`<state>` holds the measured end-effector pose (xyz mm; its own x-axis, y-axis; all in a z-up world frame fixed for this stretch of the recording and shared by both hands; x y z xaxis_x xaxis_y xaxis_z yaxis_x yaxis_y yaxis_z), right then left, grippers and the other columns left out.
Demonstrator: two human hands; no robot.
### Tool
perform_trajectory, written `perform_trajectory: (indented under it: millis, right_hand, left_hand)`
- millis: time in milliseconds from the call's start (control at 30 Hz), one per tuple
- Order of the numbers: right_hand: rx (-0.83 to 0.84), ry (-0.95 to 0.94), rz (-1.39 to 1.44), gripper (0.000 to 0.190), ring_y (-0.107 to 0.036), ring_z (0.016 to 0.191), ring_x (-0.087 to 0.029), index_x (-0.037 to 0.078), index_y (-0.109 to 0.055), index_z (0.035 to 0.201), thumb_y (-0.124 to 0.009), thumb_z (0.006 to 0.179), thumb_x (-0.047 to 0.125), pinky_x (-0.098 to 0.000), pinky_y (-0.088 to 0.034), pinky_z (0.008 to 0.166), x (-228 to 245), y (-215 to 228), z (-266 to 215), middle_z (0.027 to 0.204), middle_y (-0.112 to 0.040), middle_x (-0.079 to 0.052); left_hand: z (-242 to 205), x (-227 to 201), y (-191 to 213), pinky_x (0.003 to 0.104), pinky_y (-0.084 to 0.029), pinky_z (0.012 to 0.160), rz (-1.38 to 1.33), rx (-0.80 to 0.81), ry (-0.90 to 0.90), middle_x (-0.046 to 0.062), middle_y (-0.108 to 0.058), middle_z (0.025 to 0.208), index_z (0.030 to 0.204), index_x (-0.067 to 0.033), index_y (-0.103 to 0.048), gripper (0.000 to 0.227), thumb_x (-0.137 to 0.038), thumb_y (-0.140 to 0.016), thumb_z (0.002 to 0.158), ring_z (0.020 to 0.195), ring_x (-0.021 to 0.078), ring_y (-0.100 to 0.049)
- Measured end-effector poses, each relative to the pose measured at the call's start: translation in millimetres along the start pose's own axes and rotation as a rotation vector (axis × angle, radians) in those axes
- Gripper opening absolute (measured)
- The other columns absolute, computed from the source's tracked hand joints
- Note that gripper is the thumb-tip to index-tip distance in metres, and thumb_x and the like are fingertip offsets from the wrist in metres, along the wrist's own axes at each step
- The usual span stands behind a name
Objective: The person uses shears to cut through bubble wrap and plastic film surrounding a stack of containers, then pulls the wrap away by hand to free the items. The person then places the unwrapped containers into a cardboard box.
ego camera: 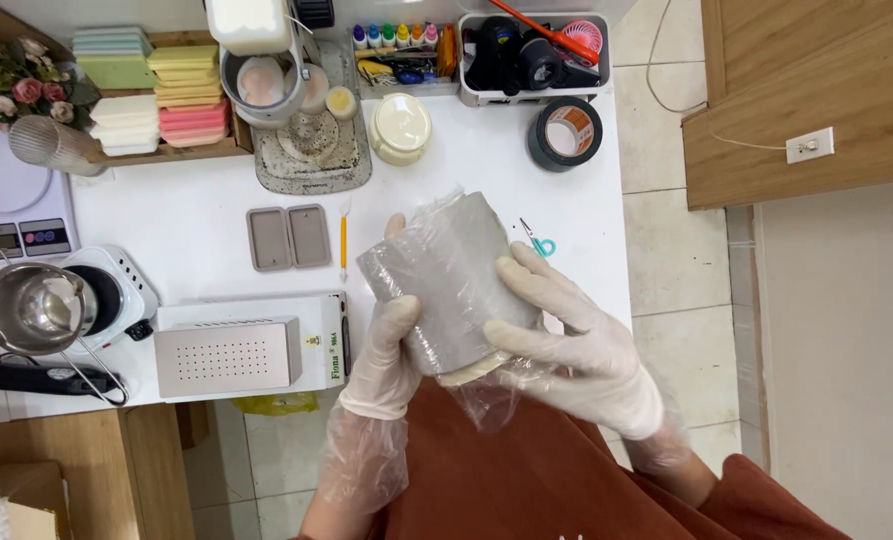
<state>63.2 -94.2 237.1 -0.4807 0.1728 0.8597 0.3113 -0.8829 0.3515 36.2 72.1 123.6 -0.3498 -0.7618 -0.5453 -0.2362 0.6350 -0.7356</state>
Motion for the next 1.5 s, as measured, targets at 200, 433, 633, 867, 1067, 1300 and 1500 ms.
perform_trajectory:
  millis: [200,433,633,867,1067,1300,1500]
  right_hand:
    - [0.662,0.010,0.153,0.065,-0.024,0.156,-0.043,0.014,-0.069,0.133,-0.091,0.073,0.026,-0.0485,-0.026,0.125,-5.7,13.3,6.4,0.162,-0.035,-0.024]
    - [0.017,-0.791,0.024,0.032,-0.068,0.100,-0.018,0.002,-0.069,0.127,-0.063,0.097,0.012,-0.0320,-0.053,0.090,-173.3,29.5,8.7,0.112,-0.076,-0.010]
    - [-0.199,-0.460,0.291,0.033,-0.068,0.097,-0.015,0.004,-0.072,0.125,-0.063,0.094,0.006,-0.0296,-0.056,0.094,-73.5,35.6,31.4,0.108,-0.072,-0.006]
    - [-0.024,-0.107,-0.283,0.061,-0.071,0.099,-0.015,0.008,-0.070,0.124,-0.092,0.068,0.013,-0.0270,-0.058,0.089,40.8,12.5,65.1,0.108,-0.070,-0.004]
    - [-0.018,-0.060,-0.312,0.048,-0.073,0.092,-0.012,0.009,-0.073,0.118,-0.093,0.074,0.010,-0.0256,-0.059,0.076,64.9,2.7,76.4,0.104,-0.073,-0.001]
    - [-0.092,0.156,-0.321,0.038,-0.073,0.090,-0.013,0.007,-0.073,0.116,-0.090,0.083,0.000,-0.0208,-0.058,0.077,77.7,12.5,66.9,0.105,-0.074,-0.003]
    - [0.042,0.120,-0.204,0.046,-0.070,0.093,-0.023,-0.002,-0.068,0.110,-0.086,0.069,0.006,-0.0311,-0.057,0.078,91.5,15.3,89.4,0.105,-0.071,-0.014]
  left_hand:
    - [1.7,-36.1,-12.7,0.053,-0.040,0.123,0.063,0.068,-0.230,0.019,-0.036,0.162,0.169,-0.0130,-0.004,0.145,-0.049,-0.095,0.062,0.148,0.0359,-0.042]
    - [-19.2,-78.5,-42.2,0.047,-0.045,0.119,0.364,0.192,-0.611,0.017,-0.041,0.153,0.166,-0.0116,-0.005,0.133,-0.044,-0.093,0.072,0.139,0.0295,-0.051]
    - [-53.1,-101.1,-74.1,0.041,-0.053,0.107,0.857,0.045,-0.908,0.020,-0.042,0.144,0.162,-0.0113,-0.011,0.110,-0.044,-0.084,0.086,0.129,0.0281,-0.058]
    - [-73.5,-102.6,-92.8,0.038,-0.062,0.099,1.145,0.113,-1.254,0.016,-0.050,0.140,0.163,-0.0317,-0.005,0.080,-0.032,-0.068,0.112,0.123,0.0232,-0.063]
    - [-78.4,-96.4,-56.3,0.056,-0.046,0.117,1.204,-0.094,-1.253,0.015,-0.048,0.142,0.156,-0.0289,-0.026,0.048,-0.037,-0.025,0.110,0.134,0.0356,-0.051]
    - [-81.6,-82.3,-26.4,0.046,-0.034,0.130,1.065,-0.143,-1.138,0.013,-0.045,0.157,0.152,-0.0133,-0.042,0.066,-0.060,-0.016,0.114,0.147,0.0303,-0.043]
    - [-93.4,-79.2,-33.5,0.047,-0.023,0.132,1.142,0.004,-1.276,0.017,-0.041,0.157,0.152,-0.0133,-0.041,0.090,-0.080,-0.011,0.099,0.154,0.0295,-0.036]
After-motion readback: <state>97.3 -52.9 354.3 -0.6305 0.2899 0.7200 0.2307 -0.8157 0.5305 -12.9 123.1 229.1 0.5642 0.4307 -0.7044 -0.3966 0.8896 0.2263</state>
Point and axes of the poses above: each hand's wrist, its own z-axis towards the middle knuckle, its own y-axis out of the back of the hand, x = y × z, the point moved 9 cm from there along z, towards the middle knuckle
